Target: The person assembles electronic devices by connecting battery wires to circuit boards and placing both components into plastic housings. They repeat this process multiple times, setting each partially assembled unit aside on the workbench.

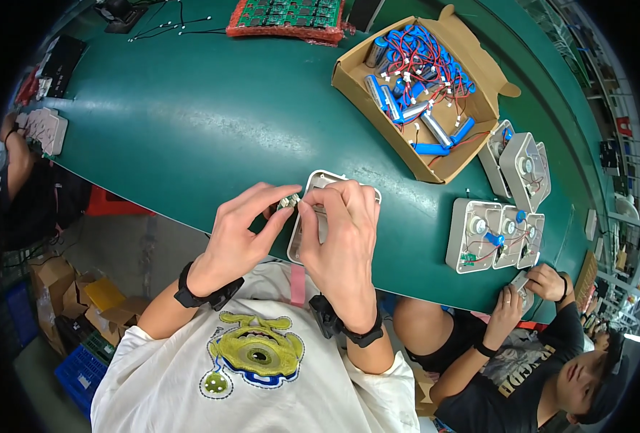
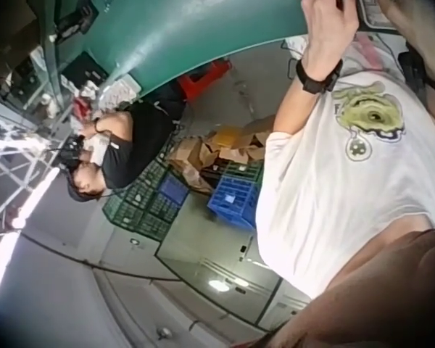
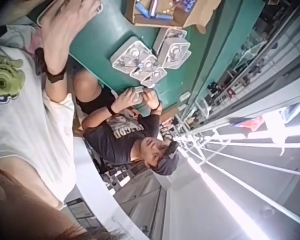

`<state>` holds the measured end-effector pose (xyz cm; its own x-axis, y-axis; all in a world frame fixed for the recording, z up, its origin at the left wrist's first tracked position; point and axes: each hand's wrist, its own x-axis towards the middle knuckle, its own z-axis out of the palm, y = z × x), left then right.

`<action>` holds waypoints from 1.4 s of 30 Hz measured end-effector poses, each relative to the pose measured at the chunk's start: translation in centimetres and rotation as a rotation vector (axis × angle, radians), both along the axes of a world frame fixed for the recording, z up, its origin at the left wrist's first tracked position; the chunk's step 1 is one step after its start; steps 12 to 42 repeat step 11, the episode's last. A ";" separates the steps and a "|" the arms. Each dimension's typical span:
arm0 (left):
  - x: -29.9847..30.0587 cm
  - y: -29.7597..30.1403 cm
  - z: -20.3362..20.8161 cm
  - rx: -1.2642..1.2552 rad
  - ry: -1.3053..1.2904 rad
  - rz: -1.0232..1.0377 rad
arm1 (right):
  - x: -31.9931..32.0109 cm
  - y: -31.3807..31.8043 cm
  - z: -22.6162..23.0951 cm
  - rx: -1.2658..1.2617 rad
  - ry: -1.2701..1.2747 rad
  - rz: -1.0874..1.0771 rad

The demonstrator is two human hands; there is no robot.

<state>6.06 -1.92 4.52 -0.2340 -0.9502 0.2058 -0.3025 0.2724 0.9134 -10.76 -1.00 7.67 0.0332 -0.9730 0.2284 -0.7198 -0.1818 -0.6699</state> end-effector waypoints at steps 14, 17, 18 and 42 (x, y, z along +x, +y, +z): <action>-0.1 0.4 -0.5 -0.070 -0.035 0.038 | 0.8 0.5 -0.4 -0.054 0.084 -0.028; -0.1 0.4 -0.5 -0.070 -0.035 0.038 | 0.8 0.5 -0.4 -0.054 0.084 -0.028; -0.1 0.4 -0.5 -0.070 -0.035 0.038 | 0.8 0.5 -0.4 -0.054 0.084 -0.028; -0.1 0.4 -0.5 -0.070 -0.035 0.038 | 0.8 0.5 -0.4 -0.054 0.084 -0.028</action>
